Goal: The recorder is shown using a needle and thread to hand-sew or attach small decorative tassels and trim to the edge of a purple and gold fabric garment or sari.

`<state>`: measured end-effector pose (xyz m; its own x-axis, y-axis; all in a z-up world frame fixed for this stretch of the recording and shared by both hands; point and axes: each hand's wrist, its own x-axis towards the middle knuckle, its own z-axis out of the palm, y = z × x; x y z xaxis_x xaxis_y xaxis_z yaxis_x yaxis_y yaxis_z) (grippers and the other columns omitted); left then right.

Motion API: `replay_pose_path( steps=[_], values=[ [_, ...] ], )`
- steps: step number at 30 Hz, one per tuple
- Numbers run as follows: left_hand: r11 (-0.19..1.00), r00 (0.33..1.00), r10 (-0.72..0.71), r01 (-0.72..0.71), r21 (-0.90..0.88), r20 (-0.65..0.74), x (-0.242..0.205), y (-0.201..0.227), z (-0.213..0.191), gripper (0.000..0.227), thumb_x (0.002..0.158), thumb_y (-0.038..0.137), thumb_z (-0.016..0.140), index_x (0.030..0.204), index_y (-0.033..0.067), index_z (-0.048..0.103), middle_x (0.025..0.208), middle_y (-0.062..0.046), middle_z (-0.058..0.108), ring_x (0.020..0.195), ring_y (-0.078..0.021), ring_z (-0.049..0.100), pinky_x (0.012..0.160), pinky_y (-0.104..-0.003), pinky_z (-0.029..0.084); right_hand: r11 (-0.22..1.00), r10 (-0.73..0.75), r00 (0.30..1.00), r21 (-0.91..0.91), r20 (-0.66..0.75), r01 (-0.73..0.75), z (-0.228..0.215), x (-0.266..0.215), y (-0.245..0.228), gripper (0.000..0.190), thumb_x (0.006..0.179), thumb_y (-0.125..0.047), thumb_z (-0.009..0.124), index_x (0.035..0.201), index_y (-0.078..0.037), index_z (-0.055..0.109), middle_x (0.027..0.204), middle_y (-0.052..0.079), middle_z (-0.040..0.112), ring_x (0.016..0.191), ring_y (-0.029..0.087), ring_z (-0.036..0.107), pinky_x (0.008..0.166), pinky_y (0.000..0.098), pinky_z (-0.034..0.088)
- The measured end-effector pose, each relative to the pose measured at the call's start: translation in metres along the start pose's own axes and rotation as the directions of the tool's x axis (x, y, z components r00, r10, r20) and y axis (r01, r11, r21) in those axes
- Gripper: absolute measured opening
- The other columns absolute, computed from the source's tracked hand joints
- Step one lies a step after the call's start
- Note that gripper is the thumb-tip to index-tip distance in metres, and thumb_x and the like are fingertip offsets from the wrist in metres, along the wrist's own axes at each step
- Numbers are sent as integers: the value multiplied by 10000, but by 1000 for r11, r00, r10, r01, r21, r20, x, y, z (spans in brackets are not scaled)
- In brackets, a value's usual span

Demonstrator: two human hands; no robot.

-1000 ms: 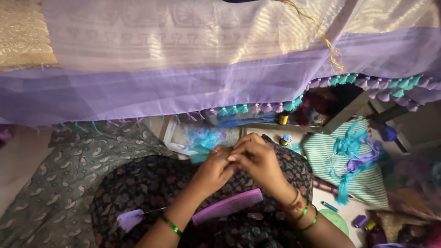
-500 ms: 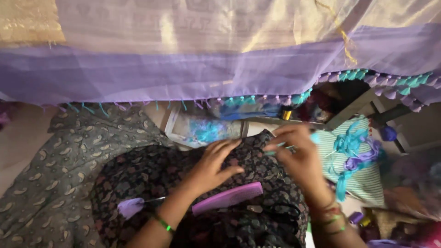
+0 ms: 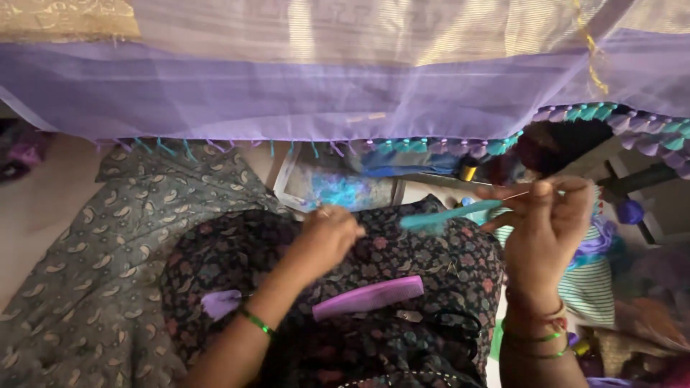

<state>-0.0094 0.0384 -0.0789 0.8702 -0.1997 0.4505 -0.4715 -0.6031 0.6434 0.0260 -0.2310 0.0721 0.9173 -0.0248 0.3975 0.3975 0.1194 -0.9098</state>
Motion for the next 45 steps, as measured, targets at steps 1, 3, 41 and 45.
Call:
replay_pose_path(
  steps=[1,3,41,45],
  values=[
    [1000,1000,0,0,-2,0,15,8,-14,110,933,162,681,864,78,666,910,-113,677,923,-314,639,895,-482,491,1000,1,1000,-1,0,-1,-2,-2,6,124,1167,-189,489,1174,-89,416,948,137,699,873,257,769,552,276,590],
    [858,908,-338,190,-477,-246,44,26,-41,239,902,174,713,1067,48,597,1180,-86,630,1151,-202,606,955,-374,516,978,13,999,-209,-34,-19,-7,-5,17,122,1158,-139,511,1187,-63,420,965,128,683,828,206,737,562,270,586],
    [439,818,-559,152,-885,-137,40,25,-83,104,878,76,777,960,21,745,915,-8,742,851,-84,681,799,-253,546,767,-117,816,-471,566,436,127,9,10,288,868,84,688,1116,-50,740,906,66,712,788,184,704,682,302,554],
    [517,819,-558,213,-829,-137,31,27,-84,127,913,78,804,996,-2,751,903,-22,707,813,-93,604,736,-266,478,683,-264,760,-441,595,582,136,12,14,297,874,113,666,1114,-47,732,1016,119,696,918,290,699,776,373,561]
  ],
)
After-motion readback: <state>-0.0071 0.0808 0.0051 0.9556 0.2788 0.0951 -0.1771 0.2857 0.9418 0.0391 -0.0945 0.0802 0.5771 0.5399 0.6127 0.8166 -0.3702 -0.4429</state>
